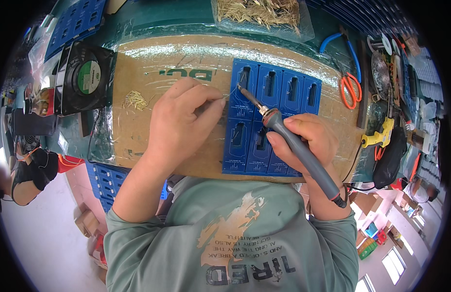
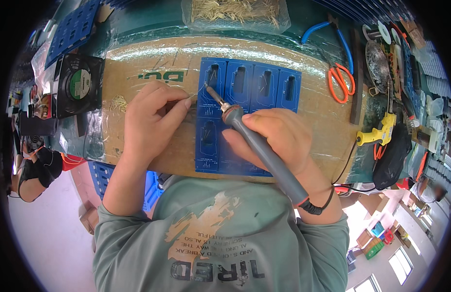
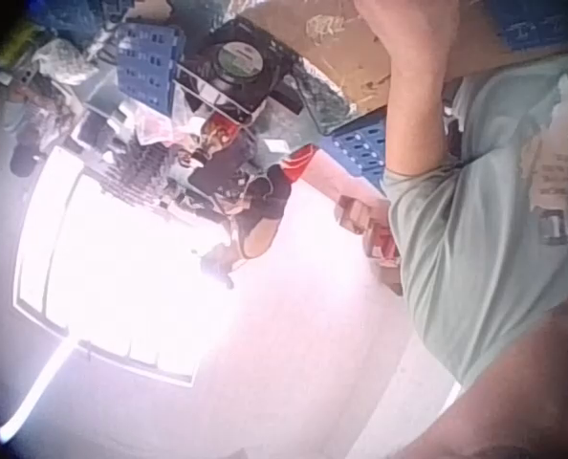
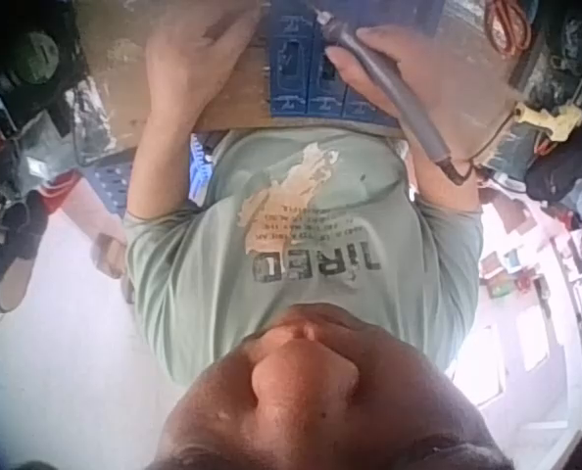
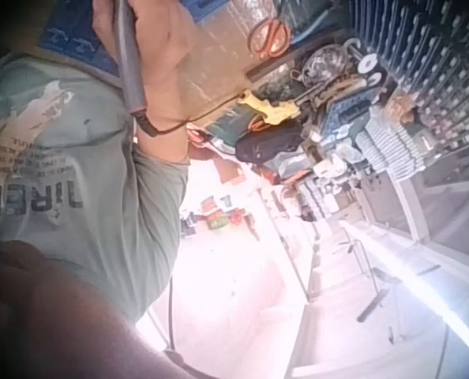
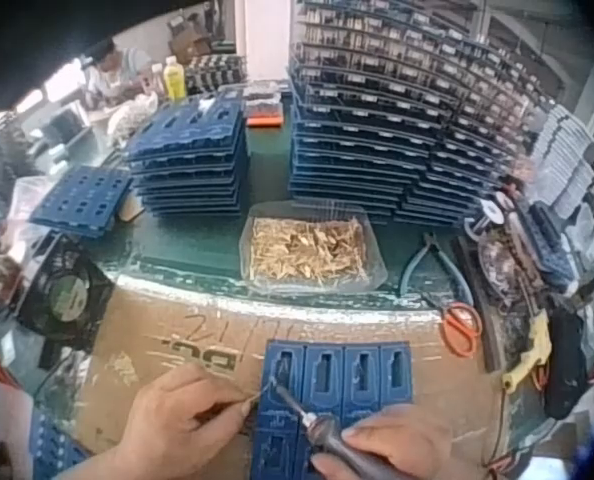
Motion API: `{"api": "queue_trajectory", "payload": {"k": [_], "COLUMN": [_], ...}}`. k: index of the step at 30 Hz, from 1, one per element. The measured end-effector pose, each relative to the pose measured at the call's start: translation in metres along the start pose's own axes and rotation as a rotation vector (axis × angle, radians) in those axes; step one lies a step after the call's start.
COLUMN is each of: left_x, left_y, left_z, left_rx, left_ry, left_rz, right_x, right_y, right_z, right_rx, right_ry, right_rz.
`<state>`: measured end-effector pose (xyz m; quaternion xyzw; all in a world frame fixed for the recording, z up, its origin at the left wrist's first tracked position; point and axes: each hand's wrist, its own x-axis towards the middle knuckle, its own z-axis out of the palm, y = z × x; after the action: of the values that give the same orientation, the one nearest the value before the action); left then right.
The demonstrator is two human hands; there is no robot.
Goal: The person solders small electronic components onto blue plastic LED housing strips. This is done using a soldering iron and solder wire.
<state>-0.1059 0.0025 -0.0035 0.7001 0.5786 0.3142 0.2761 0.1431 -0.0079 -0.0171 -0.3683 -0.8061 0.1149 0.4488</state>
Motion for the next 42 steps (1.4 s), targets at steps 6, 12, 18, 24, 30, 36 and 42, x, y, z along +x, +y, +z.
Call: {"api": "queue_trajectory", "payload": {"k": [6,12,18,24,30,36,42], "left_x": [-0.001,0.0,0.002,0.002,0.001,-0.006,-0.031], "left_y": [-0.001,-0.003,-0.001,-0.002,0.0,0.0,-0.032], "left_z": [0.0,0.002,0.004,0.005,0.0,-0.009,-0.008], "left_rx": [-0.008,-0.014,-0.032,-0.019,-0.065,0.033,-0.159], "left_ry": [0.0,0.021,0.02,0.031,0.029,0.08,0.177], "left_rz": [0.0,0.008,-0.014,-0.019,-0.05,-0.033,-0.261], "right_x": [0.001,0.002,0.001,0.002,0.003,-0.005,-0.04], "right_y": [0.0,0.0,0.0,0.0,-0.002,-0.005,0.002], "right_z": [0.0,0.001,0.001,0.001,0.001,-0.031,-0.112], "right_rx": [0.014,-0.002,0.024,0.015,0.008,-0.038,-0.249], "right_ry": [-0.001,0.016,0.008,0.011,0.023,0.056,0.27], "right_rz": [0.0,-0.001,0.016,0.003,0.009,0.183,0.463]}}
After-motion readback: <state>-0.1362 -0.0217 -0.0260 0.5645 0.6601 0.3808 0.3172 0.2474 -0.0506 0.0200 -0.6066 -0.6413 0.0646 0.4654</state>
